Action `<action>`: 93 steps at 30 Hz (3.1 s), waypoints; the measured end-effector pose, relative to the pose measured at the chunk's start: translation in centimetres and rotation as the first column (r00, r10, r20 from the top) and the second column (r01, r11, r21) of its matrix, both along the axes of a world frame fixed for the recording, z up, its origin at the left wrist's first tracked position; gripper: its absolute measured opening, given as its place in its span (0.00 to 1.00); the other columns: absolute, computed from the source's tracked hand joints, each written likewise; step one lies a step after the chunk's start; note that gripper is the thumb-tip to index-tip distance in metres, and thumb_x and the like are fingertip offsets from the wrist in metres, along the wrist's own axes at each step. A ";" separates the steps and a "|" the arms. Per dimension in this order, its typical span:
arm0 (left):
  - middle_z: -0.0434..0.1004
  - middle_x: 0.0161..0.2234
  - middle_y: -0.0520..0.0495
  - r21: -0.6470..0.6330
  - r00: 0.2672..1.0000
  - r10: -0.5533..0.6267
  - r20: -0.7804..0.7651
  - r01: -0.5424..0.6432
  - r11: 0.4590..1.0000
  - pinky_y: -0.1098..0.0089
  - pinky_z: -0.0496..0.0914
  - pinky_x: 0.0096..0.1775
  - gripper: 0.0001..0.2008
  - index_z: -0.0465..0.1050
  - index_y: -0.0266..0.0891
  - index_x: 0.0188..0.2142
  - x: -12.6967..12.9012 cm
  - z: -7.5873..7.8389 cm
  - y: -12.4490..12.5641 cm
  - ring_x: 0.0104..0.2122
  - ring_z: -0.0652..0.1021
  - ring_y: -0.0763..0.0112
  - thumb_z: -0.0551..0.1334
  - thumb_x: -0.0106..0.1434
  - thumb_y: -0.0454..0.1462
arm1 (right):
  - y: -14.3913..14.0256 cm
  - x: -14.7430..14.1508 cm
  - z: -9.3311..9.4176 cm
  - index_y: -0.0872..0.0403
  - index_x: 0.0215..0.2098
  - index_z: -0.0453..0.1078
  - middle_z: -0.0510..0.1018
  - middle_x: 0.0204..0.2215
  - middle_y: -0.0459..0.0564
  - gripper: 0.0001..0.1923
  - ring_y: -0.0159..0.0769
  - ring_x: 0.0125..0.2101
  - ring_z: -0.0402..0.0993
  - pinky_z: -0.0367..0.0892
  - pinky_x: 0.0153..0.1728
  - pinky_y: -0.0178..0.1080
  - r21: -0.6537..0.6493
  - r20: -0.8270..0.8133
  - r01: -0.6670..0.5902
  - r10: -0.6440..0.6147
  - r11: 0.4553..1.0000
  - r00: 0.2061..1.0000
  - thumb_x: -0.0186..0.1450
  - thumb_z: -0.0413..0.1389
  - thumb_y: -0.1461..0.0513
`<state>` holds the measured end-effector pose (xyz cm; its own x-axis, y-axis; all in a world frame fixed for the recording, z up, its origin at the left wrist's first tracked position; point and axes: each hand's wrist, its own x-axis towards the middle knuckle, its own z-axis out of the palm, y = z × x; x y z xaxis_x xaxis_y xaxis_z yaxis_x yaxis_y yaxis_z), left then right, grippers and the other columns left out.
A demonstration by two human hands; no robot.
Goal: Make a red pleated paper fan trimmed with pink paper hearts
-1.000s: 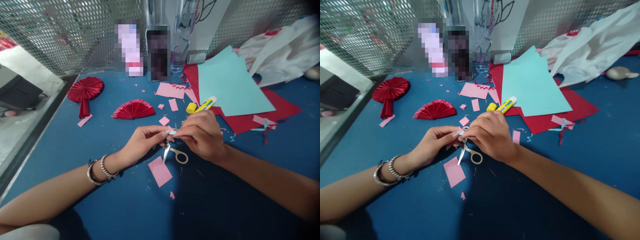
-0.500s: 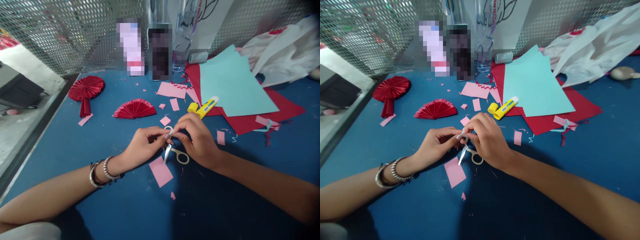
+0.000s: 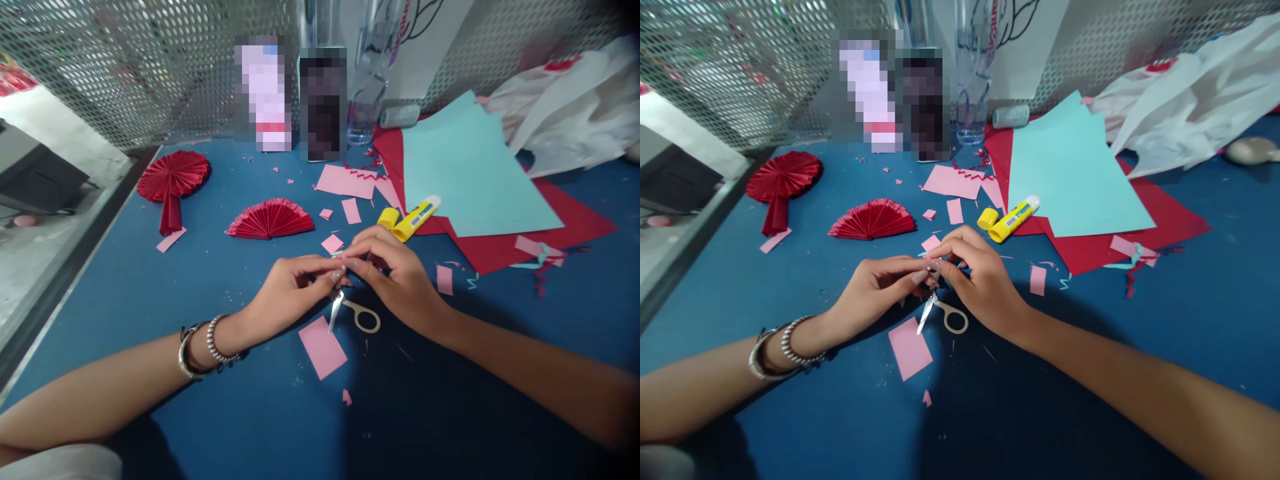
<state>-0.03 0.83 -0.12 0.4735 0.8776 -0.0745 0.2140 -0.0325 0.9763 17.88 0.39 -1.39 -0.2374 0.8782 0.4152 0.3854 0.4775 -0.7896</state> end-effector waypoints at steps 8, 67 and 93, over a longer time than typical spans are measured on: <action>0.79 0.28 0.50 -0.037 0.997 0.071 0.013 -0.071 0.997 0.78 0.70 0.28 0.09 0.78 0.40 0.37 0.1 -0.2 0.0 0.24 0.73 0.77 0.63 0.57 0.39 | -0.4 -0.3 0.2 0.53 0.32 0.68 0.68 0.31 0.45 0.04 0.30 0.32 0.66 0.61 0.31 0.34 -0.132 -0.089 -0.049 0.038 0.990 0.995 0.63 0.52 0.63; 0.73 0.23 0.51 0.104 0.999 -0.042 0.034 0.038 0.994 0.78 0.66 0.30 0.12 0.73 0.34 0.26 0.6 -0.1 -0.1 0.24 0.71 0.78 0.56 0.63 0.36 | -0.5 -1.4 1.3 0.55 0.24 0.67 0.65 0.26 0.42 0.10 0.25 0.24 0.67 0.64 0.28 0.32 -0.387 -0.358 -0.165 0.017 0.907 0.934 0.62 0.55 0.60; 0.65 0.24 0.51 0.337 0.980 0.182 -0.074 -0.147 0.930 0.73 0.59 0.29 0.13 0.66 0.37 0.28 -1.0 0.9 -1.3 0.25 0.65 0.73 0.51 0.66 0.39 | -1.6 1.4 4.5 0.44 0.54 0.60 0.64 0.54 0.47 0.26 0.46 0.53 0.57 0.54 0.51 0.53 -0.173 0.609 -0.242 0.296 0.955 0.736 0.58 0.54 0.65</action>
<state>-1.00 -0.49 0.73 0.3253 0.9263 0.1904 0.3418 -0.3029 0.8896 19.26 -1.17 3.10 -0.6497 0.7597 0.0255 0.6674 0.5862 -0.4594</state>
